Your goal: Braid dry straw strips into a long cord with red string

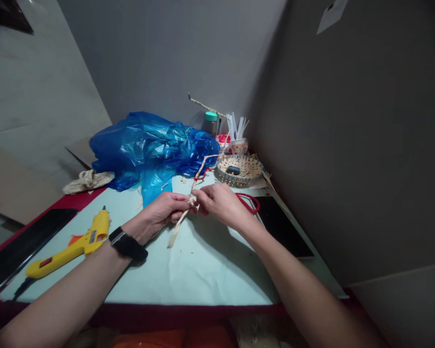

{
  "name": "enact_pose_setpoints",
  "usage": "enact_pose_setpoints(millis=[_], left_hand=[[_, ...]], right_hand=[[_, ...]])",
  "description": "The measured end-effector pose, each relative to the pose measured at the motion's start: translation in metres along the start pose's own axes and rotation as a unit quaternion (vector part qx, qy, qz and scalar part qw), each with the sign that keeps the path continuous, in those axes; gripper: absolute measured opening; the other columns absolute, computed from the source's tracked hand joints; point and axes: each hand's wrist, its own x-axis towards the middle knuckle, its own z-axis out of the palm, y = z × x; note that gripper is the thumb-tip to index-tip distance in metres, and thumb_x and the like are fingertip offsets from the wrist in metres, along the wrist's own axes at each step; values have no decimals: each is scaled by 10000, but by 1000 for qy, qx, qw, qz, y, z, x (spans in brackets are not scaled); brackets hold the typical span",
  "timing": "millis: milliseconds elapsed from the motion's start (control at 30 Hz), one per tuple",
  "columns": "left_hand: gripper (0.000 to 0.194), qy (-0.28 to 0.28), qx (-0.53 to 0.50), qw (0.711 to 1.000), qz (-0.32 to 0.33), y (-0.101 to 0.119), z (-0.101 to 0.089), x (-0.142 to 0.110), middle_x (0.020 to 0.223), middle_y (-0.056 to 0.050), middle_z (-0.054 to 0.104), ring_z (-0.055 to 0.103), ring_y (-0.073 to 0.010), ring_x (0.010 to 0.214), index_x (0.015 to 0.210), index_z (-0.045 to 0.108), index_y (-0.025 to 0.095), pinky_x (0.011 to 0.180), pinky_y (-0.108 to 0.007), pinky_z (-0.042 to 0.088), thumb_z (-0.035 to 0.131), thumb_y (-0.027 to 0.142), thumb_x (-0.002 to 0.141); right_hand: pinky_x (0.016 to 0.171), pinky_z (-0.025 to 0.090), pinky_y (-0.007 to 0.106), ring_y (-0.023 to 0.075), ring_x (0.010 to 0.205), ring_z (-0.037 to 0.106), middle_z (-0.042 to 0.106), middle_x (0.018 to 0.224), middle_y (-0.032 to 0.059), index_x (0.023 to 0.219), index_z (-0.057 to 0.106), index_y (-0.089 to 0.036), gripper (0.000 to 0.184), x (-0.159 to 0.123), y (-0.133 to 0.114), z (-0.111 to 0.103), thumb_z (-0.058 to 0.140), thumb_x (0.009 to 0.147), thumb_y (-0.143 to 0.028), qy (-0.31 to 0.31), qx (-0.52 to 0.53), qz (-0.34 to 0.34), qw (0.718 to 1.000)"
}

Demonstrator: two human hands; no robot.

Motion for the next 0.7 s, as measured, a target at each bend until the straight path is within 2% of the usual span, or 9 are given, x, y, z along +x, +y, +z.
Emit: enact_pose_setpoints(millis=[67, 133, 200, 267, 367, 500, 633, 700], left_hand=[[93, -13, -6, 1000, 1, 4, 1, -2, 514, 6, 505, 270, -16, 379, 628, 644, 84, 398, -211, 117, 568, 129, 656], [98, -17, -7, 1000, 2, 5, 1, -2, 514, 0, 507, 273, -16, 384, 607, 638, 80, 405, -212, 122, 559, 114, 654], [94, -21, -3, 1000, 9, 5, 2, -2, 504, -2, 507, 283, -21, 386, 590, 623, 87, 410, -211, 133, 551, 104, 648], [100, -24, 5, 1000, 16, 4, 2, -2, 461, 14, 470, 278, -26, 379, 584, 613, 93, 413, -208, 137, 543, 106, 653], [115, -24, 28, 999, 21, 3, 2, -3, 405, 48, 389, 250, -29, 368, 588, 610, 91, 410, -205, 133, 530, 116, 666], [59, -17, 50, 998, 31, 2, 2, -4, 499, -13, 545, 306, -37, 384, 638, 579, 101, 407, -200, 171, 522, 116, 647], [172, 2, 23, 1000, 8, 1, 2, -4, 589, -36, 645, 323, -50, 381, 809, 482, 155, 412, -195, 190, 528, 107, 651], [196, 8, 48, 999, 8, 1, 2, -4, 588, -20, 644, 335, -59, 386, 837, 457, 171, 422, -198, 214, 529, 111, 664]], right_hand=[[601, 373, 230, 132, 622, 561, 648, 691, 40, 760, 634, -143, 326, 5, 7, 1, 414, 913, -329, 23, 41, 3, 999], [598, 379, 227, 126, 636, 539, 628, 716, 38, 769, 602, -138, 261, 8, 10, 8, 434, 890, -297, -26, 118, 3, 993], [563, 378, 221, 112, 594, 504, 580, 678, 23, 745, 553, -140, 264, 8, 9, 18, 408, 894, -303, -81, 217, 17, 973], [518, 358, 210, 94, 541, 450, 504, 630, -8, 728, 506, -151, 256, 8, 6, 25, 393, 895, -310, -97, 276, 42, 955], [476, 315, 201, 78, 500, 379, 440, 614, -29, 724, 499, -156, 256, 8, 3, 29, 398, 894, -318, -90, 264, 64, 958], [467, 286, 207, 75, 497, 384, 477, 607, -16, 684, 536, -140, 290, 10, 6, 29, 424, 884, -318, -78, 217, 40, 972], [434, 231, 204, 63, 470, 328, 429, 585, -35, 703, 558, -134, 293, 11, 12, 31, 472, 860, -366, -95, 303, 41, 947], [423, 205, 203, 60, 459, 301, 398, 567, -47, 694, 567, -133, 296, 11, 15, 33, 493, 843, -377, -108, 333, 49, 935]])
